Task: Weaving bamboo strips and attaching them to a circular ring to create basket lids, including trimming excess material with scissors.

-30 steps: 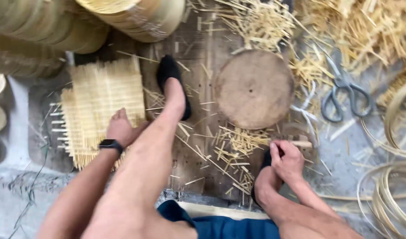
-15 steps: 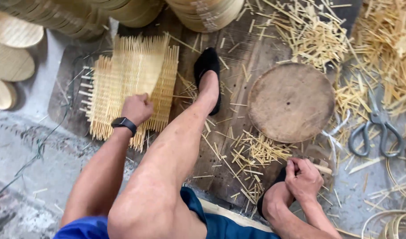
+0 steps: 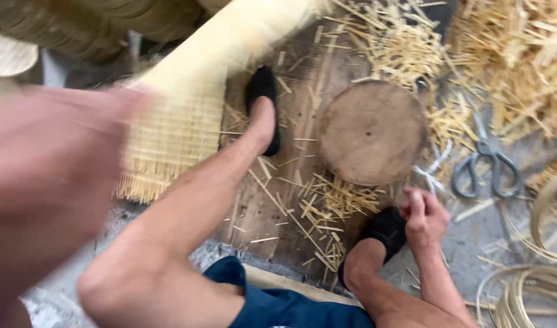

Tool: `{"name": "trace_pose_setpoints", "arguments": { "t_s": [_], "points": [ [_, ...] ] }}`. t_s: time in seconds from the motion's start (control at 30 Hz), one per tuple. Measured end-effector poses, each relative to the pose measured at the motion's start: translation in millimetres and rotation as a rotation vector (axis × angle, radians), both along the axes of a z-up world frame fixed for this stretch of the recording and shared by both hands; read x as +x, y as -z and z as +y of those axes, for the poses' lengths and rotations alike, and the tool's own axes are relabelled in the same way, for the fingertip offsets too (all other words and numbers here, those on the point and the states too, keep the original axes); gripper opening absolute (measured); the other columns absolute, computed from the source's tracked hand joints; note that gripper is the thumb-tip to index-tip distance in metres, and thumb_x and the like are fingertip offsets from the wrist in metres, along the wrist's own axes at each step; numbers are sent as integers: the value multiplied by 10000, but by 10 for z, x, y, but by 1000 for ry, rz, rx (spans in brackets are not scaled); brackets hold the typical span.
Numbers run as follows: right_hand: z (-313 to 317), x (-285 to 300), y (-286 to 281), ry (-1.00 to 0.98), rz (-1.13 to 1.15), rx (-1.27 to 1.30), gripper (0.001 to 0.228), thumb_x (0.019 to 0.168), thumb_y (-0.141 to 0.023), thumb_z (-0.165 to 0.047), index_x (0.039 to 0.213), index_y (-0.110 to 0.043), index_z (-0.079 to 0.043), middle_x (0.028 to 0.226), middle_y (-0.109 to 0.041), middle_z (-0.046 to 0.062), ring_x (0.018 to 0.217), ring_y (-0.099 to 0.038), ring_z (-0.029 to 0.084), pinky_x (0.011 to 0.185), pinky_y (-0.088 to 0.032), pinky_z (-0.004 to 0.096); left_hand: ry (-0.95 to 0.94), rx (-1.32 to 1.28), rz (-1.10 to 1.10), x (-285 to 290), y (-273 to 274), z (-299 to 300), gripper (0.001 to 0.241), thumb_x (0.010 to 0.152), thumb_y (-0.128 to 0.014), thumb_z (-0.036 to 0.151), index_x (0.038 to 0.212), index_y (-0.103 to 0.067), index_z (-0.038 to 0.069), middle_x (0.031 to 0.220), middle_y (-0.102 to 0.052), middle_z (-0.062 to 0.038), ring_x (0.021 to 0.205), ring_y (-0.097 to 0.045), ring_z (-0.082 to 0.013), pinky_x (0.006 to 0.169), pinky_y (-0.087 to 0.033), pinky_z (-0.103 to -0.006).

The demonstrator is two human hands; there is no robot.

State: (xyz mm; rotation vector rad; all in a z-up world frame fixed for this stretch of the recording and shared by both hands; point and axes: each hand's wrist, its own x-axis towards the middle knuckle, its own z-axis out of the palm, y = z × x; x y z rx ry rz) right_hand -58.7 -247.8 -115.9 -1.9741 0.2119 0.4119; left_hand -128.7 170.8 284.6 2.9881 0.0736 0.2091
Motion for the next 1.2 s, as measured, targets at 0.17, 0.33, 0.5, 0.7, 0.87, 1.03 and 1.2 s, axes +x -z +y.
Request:
{"name": "trace_pose_setpoints", "arguments": {
  "t_s": [0.17,0.33,0.5,0.7,0.87,1.03,1.2],
  "points": [
    [-49,704,-433,128,254,970,624,964,-529,-575,1323,-622,-74,1191,-700,91,1072,-693,260,876,-568,447,542,-31,193,423,1766,-736,571,869,-564,13,1436,-501,-25,1484,-517,-244,1356,-524,-367,1115,-421,-484],
    [-75,1110,-42,51,399,740,633,869,-656,-474,1249,-669,32,1173,-733,156,1042,-719,261,921,-584,424,763,43,314,390,3430,-1074,511,905,-615,136,1395,-549,6,1525,-514,-197,1366,-497,-337,1057,-437,-459],
    [-16,1168,-10,48,403,511,412,827,-799,-124,1186,-688,46,1077,-751,131,912,-734,220,813,-631,395,-152,-419,94,830,3380,-910,640,783,-888,288,1267,-596,-11,1275,-616,-220,1220,-538,-336,1054,-416,-501],
    [-36,1237,108,77,387,462,375,839,-790,-93,1173,-700,52,1062,-757,136,890,-744,214,802,-640,387,-679,-1540,483,1224,4139,-301,386,744,-847,54,1085,-690,-37,997,-780,-128,853,-761,-214,762,-640,-379],
    [-283,1172,396,172,261,392,321,872,-783,-119,1155,-710,15,1017,-747,90,838,-712,167,746,-603,324,-703,-1475,560,1229,4001,-411,335,765,-837,34,1065,-704,-33,958,-772,-98,813,-742,-188,723,-624,-336],
    [-1164,1195,367,453,-238,-119,209,917,-782,-192,1070,-723,-63,932,-728,21,827,-696,148,741,-602,302,-747,-1397,403,1172,4009,-440,522,722,-860,28,1181,-626,-57,1031,-756,-115,851,-750,-173,745,-636,-324],
    [-2129,771,715,41,-121,-891,169,922,-742,-246,1008,-759,-102,1048,-702,135,985,-665,333,851,-530,462,-659,-796,242,1073,3903,-526,1008,650,-967,258,1418,-396,-57,1270,-641,-212,1138,-651,-280,981,-542,-416]
  ]
}}
